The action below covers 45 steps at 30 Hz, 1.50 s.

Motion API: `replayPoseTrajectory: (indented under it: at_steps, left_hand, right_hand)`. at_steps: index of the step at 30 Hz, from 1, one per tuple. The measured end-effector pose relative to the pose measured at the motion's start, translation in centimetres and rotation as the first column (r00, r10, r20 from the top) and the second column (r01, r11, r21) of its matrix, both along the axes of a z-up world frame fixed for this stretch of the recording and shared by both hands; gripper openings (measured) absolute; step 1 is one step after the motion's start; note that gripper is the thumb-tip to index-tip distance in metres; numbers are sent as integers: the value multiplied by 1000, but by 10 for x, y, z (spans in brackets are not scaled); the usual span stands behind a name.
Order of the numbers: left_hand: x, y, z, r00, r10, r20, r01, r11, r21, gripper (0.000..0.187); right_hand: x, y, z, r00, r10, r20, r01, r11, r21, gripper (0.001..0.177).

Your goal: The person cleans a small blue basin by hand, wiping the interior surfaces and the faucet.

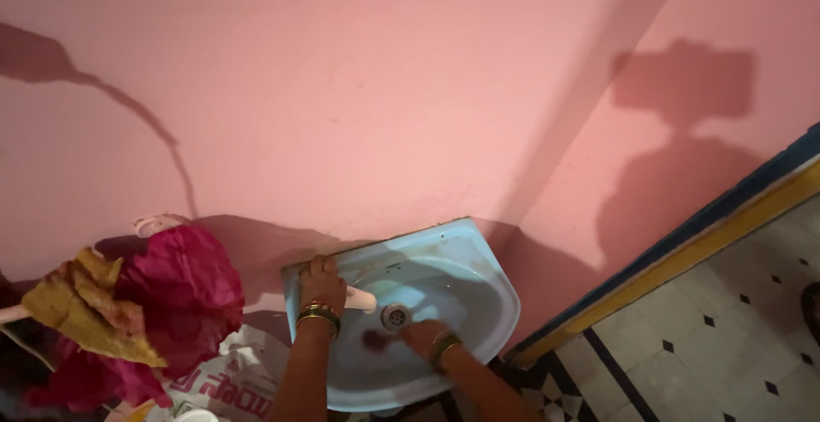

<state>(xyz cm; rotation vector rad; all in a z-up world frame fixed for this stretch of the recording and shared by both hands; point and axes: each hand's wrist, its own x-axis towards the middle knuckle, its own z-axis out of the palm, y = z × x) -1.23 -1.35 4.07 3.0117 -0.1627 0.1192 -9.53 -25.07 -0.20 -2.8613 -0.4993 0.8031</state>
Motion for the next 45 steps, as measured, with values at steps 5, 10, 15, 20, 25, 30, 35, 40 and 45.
replayPoseTrajectory:
  at_steps: [5,10,15,20,25,30,35,40,45]
  left_hand:
    - [-18,-4,44,973,6,-229,25,991,134,48]
    - [-6,-1,19,993,100,-54,-107,982,-155,59]
    - [2,0,-5,995,94,-13,-95,986,-137,55]
    - [2,-1,0,995,102,10,-101,989,-107,54]
    - [-10,-6,39,954,-25,-300,116,950,289,43]
    - [-8,-5,21,999,-33,14,28,962,271,39]
    - [-11,-8,39,991,-21,-131,65,937,342,47]
    - [-13,-9,49,992,-22,-126,59,951,304,53]
    - [-14,-7,33,995,-13,-101,40,962,272,39]
  right_hand:
    - [40,-93,-37,900,-401,172,418,906,-72,37]
    - [42,-95,-8,886,-424,188,448,887,-112,38]
    - [48,-17,0,918,59,393,-39,998,-58,35]
    - [57,-24,2,818,279,502,-273,958,-89,48]
    - [69,-116,13,953,-142,268,183,974,-136,35]
    - [61,-94,-27,915,-288,283,313,949,-45,35]
    - [38,8,-51,941,-286,183,275,958,81,34]
    - [28,3,-54,993,-9,117,8,1000,9,30]
    - [43,-65,-45,980,-78,186,87,996,-37,45]
